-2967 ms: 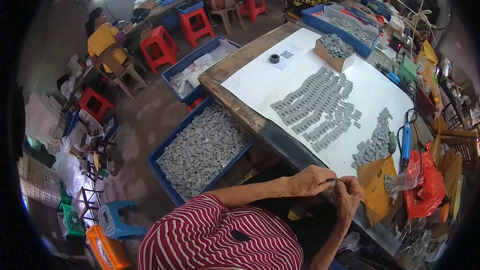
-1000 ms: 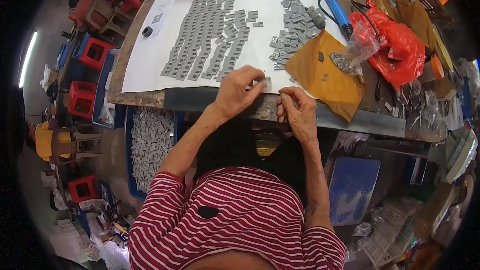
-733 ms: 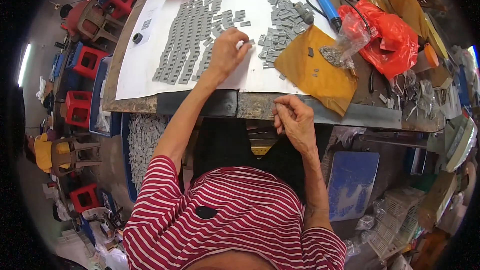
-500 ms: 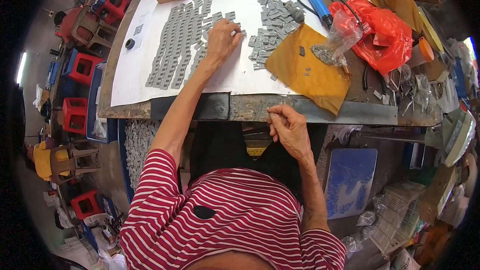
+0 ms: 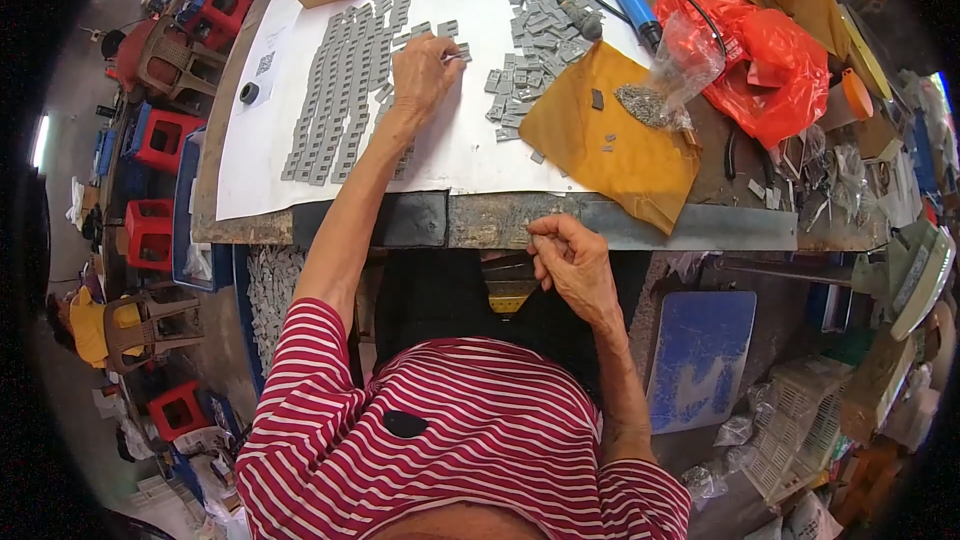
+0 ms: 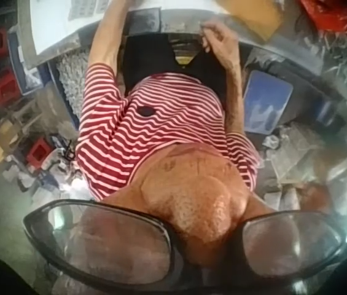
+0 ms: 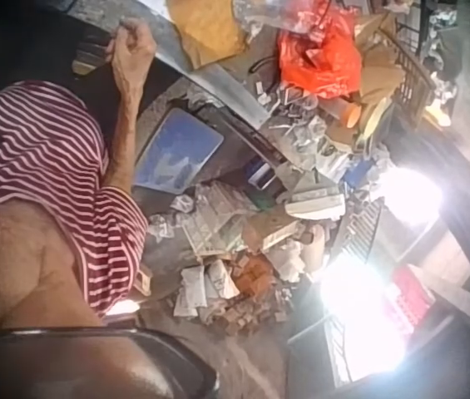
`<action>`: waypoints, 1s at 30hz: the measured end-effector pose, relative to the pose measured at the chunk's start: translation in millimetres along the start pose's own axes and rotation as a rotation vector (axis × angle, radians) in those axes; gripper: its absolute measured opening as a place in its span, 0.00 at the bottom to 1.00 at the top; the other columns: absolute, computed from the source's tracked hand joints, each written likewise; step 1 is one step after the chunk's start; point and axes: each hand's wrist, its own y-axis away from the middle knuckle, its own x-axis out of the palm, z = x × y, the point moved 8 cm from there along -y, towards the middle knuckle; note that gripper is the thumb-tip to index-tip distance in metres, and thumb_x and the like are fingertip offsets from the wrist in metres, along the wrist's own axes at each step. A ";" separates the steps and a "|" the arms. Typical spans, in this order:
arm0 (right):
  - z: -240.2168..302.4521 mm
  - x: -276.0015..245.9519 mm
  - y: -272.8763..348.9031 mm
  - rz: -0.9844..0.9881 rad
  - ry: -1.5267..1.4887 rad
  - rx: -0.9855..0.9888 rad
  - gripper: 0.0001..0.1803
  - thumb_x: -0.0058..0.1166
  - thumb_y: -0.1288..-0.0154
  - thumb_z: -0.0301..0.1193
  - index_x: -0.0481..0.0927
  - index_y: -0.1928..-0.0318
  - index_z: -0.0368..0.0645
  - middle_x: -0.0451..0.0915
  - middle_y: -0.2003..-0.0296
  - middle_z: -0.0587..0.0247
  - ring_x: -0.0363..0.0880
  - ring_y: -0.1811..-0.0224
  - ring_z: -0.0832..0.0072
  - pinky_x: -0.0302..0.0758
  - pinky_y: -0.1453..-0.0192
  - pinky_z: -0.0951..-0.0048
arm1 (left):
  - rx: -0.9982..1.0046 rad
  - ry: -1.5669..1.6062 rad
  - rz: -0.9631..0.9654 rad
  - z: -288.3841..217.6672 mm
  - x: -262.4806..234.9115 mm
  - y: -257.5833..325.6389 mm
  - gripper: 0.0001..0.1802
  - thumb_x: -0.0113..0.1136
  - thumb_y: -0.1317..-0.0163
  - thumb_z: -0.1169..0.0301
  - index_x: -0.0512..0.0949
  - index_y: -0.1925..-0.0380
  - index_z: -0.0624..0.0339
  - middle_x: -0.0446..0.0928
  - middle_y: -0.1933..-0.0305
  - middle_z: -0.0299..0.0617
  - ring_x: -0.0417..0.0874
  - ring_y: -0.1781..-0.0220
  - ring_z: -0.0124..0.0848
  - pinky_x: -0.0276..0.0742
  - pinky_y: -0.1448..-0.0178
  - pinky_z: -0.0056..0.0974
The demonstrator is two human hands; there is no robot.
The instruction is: Inspecting and sorting small grey hardware components at a workbench.
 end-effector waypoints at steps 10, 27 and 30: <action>-1.9 0.9 -0.4 0.026 -0.056 0.008 0.07 0.46 0.37 0.23 0.72 0.60 0.34 0.74 0.75 0.65 0.70 0.80 0.86 0.67 0.80 0.86 | 0.134 0.033 -0.040 -8.9 -2.3 -5.9 0.11 0.63 0.57 0.74 0.81 0.70 0.49 0.73 0.64 0.40 0.70 0.56 0.38 0.66 0.53 0.44; -2.1 0.7 -0.2 0.012 -0.055 0.015 0.07 0.45 0.37 0.22 0.72 0.60 0.33 0.74 0.74 0.64 0.70 0.80 0.86 0.67 0.80 0.86 | 0.289 0.078 0.007 -4.9 -5.9 -6.8 0.13 0.61 0.55 0.77 0.81 0.66 0.51 0.75 0.61 0.41 0.69 0.53 0.40 0.67 0.50 0.42; -2.7 -1.2 -1.1 0.004 -0.024 0.007 0.08 0.45 0.37 0.23 0.72 0.59 0.33 0.74 0.74 0.64 0.70 0.80 0.86 0.67 0.79 0.85 | 0.332 0.093 -0.061 -20.1 -16.4 3.3 0.12 0.61 0.56 0.79 0.80 0.68 0.54 0.76 0.62 0.42 0.70 0.55 0.40 0.67 0.51 0.41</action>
